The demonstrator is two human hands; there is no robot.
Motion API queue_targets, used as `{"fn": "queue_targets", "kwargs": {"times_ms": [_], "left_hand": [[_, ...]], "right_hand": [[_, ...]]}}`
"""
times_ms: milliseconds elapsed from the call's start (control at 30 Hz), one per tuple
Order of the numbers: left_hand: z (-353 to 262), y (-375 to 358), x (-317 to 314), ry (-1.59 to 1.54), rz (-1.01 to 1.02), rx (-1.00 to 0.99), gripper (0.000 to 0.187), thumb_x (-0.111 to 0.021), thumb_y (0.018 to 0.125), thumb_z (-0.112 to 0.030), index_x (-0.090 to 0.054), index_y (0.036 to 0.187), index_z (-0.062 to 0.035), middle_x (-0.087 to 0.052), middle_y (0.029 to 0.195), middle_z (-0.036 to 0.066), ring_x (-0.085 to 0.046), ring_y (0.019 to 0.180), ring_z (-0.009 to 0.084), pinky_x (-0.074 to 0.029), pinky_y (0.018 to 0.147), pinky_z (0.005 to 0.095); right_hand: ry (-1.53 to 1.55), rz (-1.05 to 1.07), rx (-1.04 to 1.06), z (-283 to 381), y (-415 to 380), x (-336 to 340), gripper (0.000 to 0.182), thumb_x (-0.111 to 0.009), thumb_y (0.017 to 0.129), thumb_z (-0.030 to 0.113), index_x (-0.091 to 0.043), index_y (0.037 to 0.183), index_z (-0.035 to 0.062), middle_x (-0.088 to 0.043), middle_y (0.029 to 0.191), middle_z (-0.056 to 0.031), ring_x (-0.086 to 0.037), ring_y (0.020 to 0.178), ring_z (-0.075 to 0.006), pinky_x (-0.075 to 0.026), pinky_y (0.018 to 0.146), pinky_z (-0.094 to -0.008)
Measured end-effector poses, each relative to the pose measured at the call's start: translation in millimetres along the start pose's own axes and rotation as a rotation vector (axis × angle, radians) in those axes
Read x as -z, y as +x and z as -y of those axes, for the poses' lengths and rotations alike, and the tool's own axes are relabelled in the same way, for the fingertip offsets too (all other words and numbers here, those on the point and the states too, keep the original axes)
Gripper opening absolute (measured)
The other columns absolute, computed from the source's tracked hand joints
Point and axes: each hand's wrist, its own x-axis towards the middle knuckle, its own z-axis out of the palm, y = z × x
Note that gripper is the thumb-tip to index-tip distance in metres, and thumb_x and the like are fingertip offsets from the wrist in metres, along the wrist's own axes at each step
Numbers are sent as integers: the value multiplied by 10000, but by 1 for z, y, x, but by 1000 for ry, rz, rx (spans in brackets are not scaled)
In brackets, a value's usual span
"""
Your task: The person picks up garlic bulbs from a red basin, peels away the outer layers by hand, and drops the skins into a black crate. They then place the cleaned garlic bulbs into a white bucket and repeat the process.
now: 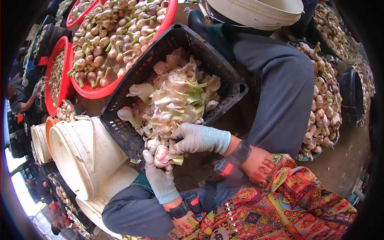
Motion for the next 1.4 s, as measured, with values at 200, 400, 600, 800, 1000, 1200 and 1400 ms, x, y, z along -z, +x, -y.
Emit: {"fn": "queue_targets", "kwargs": {"times_ms": [200, 400, 600, 800, 1000, 1200, 1400], "left_hand": [[2, 0, 4, 54, 61, -83, 516, -513, 935, -480, -556, 1173, -24, -597, 894, 27, -530, 645, 66, -382, 450, 172], [6, 2, 6, 57, 80, -26, 540, -541, 923, -471, -537, 1204, -10, -596, 949, 35, -548, 692, 67, -401, 468, 171], [11, 4, 12, -76, 92, -12, 531, -534, 924, -471, -539, 1190, -11, -605, 998, 36, -571, 717, 79, -420, 483, 154], [8, 3, 13, -2, 30, 30, 502, -496, 941, -486, -560, 1153, -35, -621, 948, 35, -559, 665, 71, -391, 459, 155], [10, -5, 0, 182, 81, -141, 515, -494, 926, -527, -563, 1110, -51, -591, 891, 7, -506, 651, 53, -350, 486, 169], [15, -4, 4, 52, 190, -181, 478, -515, 935, -470, -543, 1149, -43, -589, 928, 12, -519, 673, 57, -370, 494, 171], [2, -10, -15, 26, 168, -74, 487, -503, 940, -479, -544, 1172, -52, -601, 953, -1, -545, 685, 49, -380, 467, 153]], "right_hand": [[-394, -167, 169, -8, 6, -11, 289, -646, 833, 249, -606, 932, -20, -615, 789, -238, -622, 785, -342, -473, 710, -396], [-257, -152, 31, 7, 6, -10, 281, -653, 785, 212, -598, 919, -29, -619, 770, -184, -604, 724, -232, -477, 695, -368], [-128, -203, 261, -12, 16, -15, 321, -662, 773, 228, -601, 953, -30, -612, 733, -134, -577, 666, -189, -482, 653, -360], [-631, -200, 102, 5, 7, -18, 327, -678, 759, 253, -586, 893, -30, -604, 752, -227, -624, 727, -361, -487, 661, -406], [-587, -369, 63, 8, 7, -28, 347, -674, 745, 222, -561, 942, -40, -608, 795, -253, -612, 790, -409, -487, 694, -419], [-164, -265, 126, 1, 6, -24, 405, -670, 759, 209, -547, 1049, -46, -621, 898, -255, -616, 867, -370, -477, 764, -387], [-606, -302, 167, 15, -16, -19, 359, -688, 781, 326, -584, 943, 23, -627, 835, -198, -626, 813, -371, -482, 732, -423]]}}
